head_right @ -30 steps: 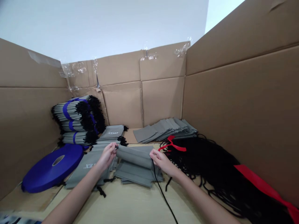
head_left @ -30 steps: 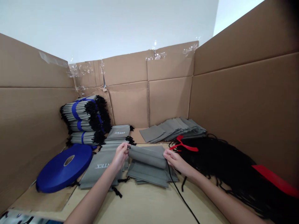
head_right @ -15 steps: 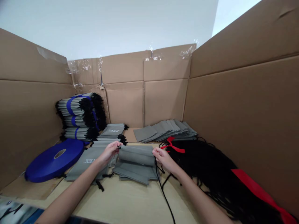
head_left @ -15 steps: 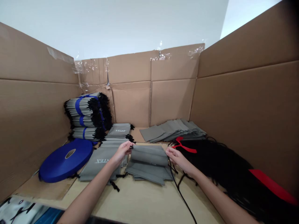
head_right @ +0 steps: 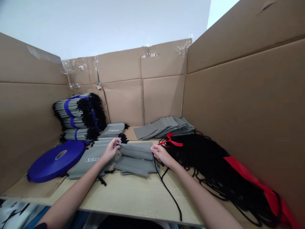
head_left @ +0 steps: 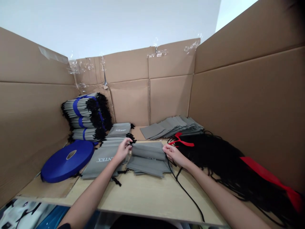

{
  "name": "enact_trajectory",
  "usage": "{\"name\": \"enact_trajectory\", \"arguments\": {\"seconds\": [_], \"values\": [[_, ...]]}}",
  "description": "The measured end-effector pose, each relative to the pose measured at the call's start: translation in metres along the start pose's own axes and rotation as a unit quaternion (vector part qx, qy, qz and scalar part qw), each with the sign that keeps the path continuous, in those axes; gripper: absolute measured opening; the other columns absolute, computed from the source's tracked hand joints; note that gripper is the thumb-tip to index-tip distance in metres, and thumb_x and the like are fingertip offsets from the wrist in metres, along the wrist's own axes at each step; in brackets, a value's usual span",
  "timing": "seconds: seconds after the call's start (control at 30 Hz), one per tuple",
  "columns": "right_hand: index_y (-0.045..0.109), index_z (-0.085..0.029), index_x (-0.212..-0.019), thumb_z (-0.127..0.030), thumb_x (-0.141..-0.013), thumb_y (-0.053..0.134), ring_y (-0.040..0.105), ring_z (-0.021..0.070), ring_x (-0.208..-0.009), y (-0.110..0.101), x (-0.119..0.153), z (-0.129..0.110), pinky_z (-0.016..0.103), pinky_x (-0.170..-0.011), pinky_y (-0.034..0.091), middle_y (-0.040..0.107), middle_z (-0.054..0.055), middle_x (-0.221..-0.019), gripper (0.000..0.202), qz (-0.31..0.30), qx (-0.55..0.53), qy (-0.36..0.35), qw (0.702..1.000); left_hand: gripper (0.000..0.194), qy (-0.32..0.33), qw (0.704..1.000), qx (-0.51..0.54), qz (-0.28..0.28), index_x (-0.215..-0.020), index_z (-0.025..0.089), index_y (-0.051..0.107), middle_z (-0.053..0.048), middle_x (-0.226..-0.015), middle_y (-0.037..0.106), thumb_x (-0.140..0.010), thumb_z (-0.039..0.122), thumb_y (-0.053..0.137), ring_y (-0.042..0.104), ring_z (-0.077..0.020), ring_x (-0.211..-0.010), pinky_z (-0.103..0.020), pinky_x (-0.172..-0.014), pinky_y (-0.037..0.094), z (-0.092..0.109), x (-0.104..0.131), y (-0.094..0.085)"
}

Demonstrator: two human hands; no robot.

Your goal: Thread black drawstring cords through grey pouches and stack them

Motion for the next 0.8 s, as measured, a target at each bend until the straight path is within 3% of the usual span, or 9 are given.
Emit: {"name": "enact_trajectory", "arguments": {"seconds": [0.27,0.43,0.57,0.67,0.8], "values": [[0.042,-0.019,-0.07,-0.048,-0.082,0.048,0.026,0.0063,-0.044,-0.007,-0.001,0.001,0.02,-0.042,0.016,0.03,-0.009,-0.052,0.032,0.017,0.045,-0.021,0.999,0.036,0.013,0.972,-0.234,-0.013,-0.104,0.021,0.056,-0.002,-0.07,0.059,-0.07,0.011,0.05,0.057,-0.0207,-0.074,-0.027,-0.071,0.037,0.001,0.009,-0.018],[0.042,-0.02,-0.07,-0.05,-0.082,0.045,0.026,0.007,-0.044,-0.006,-0.001,0.002,0.02,-0.042,0.017,0.029,-0.009,-0.051,0.033,0.025,0.06,-0.025,0.998,0.022,0.084,0.958,-0.265,-0.067,-0.099,0.02,0.061,-0.005,-0.096,0.064,-0.08,0.024,0.05,0.059,-0.0179,-0.087,-0.026,-0.078,0.043,0.01,0.01,-0.011],[0.042,-0.02,-0.071,-0.053,-0.08,0.046,0.026,0.0069,-0.043,-0.004,-0.002,0.006,0.02,-0.041,0.016,0.028,-0.009,-0.051,0.034,0.028,0.059,-0.023,0.998,0.02,0.13,0.948,-0.281,-0.074,-0.086,0.019,0.068,-0.006,-0.089,0.067,-0.084,0.028,0.05,0.057,-0.0209,-0.096,-0.032,-0.087,0.044,0.007,0.008,-0.009],[0.041,-0.02,-0.071,-0.055,-0.08,0.045,0.024,0.0067,-0.041,-0.001,-0.003,0.007,0.02,-0.04,0.015,0.027,-0.01,-0.049,0.036,0.031,0.061,-0.019,0.997,0.018,0.171,0.937,-0.305,-0.028,-0.089,0.02,0.069,-0.007,-0.088,0.068,-0.084,0.025,0.053,0.047,-0.0245,-0.115,-0.043,-0.1,0.035,0.0,0.005,-0.009],[0.043,-0.02,-0.074,-0.054,-0.082,0.044,0.027,0.007,-0.04,0.005,-0.002,0.006,0.02,-0.04,0.017,0.029,-0.01,-0.047,0.035,0.037,0.071,-0.026,0.996,0.02,0.261,0.893,-0.355,0.084,-0.089,0.017,0.069,-0.007,-0.082,0.067,-0.085,0.019,0.049,0.051,-0.0245,-0.112,-0.049,-0.102,0.035,-0.003,0.007,-0.003]]}}
Point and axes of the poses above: each hand's wrist, its own x-axis away from the middle knuckle, its own y-axis out of the palm, z = x × y, the point moved 1 cm from there along -x, towards the middle knuckle
